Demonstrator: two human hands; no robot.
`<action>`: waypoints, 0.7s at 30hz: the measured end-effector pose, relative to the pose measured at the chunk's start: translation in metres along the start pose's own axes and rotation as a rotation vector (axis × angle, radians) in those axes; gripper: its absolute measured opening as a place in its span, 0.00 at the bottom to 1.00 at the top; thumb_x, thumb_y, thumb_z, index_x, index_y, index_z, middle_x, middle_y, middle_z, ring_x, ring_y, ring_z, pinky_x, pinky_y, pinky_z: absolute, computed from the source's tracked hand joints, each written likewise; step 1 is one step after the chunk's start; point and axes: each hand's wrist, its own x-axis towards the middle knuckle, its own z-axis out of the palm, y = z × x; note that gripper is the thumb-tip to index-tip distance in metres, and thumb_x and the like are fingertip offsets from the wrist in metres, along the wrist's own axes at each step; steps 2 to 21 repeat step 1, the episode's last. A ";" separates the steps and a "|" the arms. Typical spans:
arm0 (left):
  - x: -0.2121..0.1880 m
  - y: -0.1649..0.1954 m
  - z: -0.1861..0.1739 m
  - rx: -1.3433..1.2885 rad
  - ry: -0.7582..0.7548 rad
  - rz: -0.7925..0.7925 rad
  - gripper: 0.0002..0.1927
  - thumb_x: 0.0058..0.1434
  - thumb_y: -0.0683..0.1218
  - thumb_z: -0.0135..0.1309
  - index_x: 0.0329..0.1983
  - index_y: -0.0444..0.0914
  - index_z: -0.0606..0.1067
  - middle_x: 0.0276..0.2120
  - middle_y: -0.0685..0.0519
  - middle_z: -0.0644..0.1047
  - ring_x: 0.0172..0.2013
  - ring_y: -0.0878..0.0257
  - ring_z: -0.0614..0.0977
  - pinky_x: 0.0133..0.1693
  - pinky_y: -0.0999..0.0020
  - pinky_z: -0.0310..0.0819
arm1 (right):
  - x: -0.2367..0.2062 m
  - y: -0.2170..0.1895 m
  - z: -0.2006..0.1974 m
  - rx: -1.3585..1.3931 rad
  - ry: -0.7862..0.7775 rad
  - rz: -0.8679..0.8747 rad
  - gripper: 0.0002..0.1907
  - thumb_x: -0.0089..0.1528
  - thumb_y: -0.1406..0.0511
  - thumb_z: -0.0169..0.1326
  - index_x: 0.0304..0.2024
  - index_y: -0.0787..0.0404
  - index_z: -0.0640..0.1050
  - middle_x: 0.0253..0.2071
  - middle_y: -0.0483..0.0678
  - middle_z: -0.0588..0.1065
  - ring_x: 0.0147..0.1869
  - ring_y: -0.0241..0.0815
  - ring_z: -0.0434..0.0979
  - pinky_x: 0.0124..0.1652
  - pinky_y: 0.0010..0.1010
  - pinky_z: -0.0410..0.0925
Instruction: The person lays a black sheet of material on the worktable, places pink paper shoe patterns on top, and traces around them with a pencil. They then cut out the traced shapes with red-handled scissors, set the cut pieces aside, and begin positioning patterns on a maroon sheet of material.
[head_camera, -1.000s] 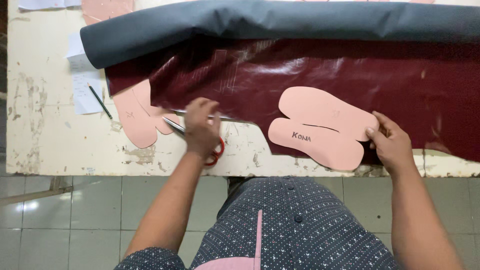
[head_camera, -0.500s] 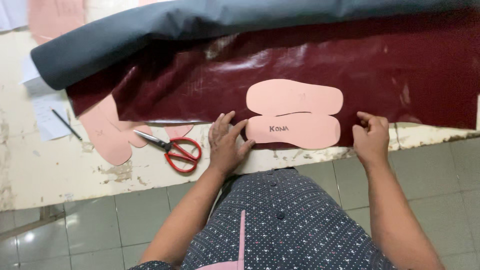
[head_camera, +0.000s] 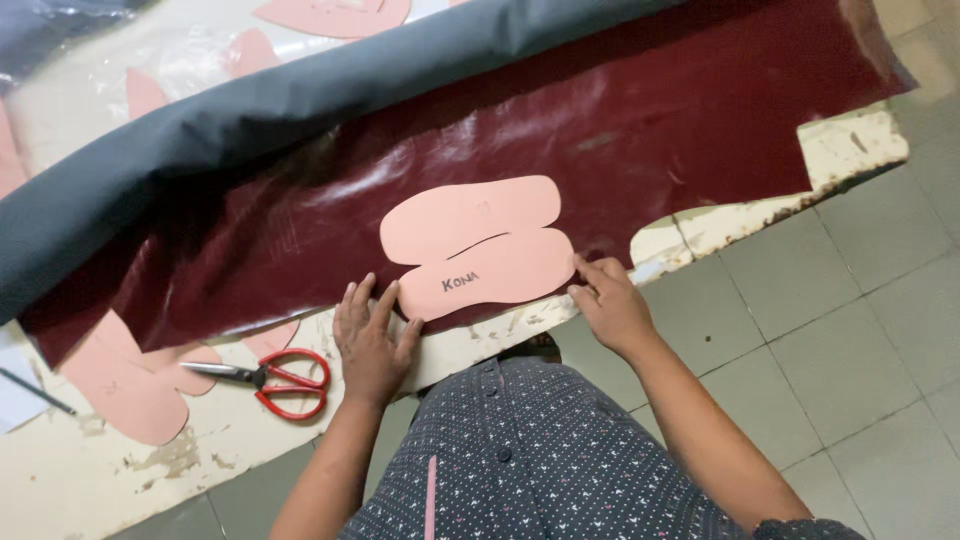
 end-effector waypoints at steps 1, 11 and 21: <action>0.001 -0.001 0.003 0.010 -0.008 -0.001 0.34 0.59 0.62 0.59 0.68 0.47 0.71 0.73 0.48 0.59 0.74 0.47 0.54 0.71 0.43 0.41 | 0.003 -0.002 -0.008 0.008 -0.023 0.017 0.24 0.61 0.61 0.57 0.60 0.57 0.77 0.47 0.50 0.73 0.46 0.43 0.77 0.48 0.33 0.69; 0.001 -0.001 0.003 0.010 -0.008 -0.001 0.34 0.59 0.62 0.59 0.68 0.47 0.71 0.73 0.48 0.59 0.74 0.47 0.54 0.71 0.43 0.41 | 0.003 -0.002 -0.008 0.008 -0.023 0.017 0.24 0.61 0.61 0.57 0.60 0.57 0.77 0.47 0.50 0.73 0.46 0.43 0.77 0.48 0.33 0.69; 0.001 -0.001 0.003 0.010 -0.008 -0.001 0.34 0.59 0.62 0.59 0.68 0.47 0.71 0.73 0.48 0.59 0.74 0.47 0.54 0.71 0.43 0.41 | 0.003 -0.002 -0.008 0.008 -0.023 0.017 0.24 0.61 0.61 0.57 0.60 0.57 0.77 0.47 0.50 0.73 0.46 0.43 0.77 0.48 0.33 0.69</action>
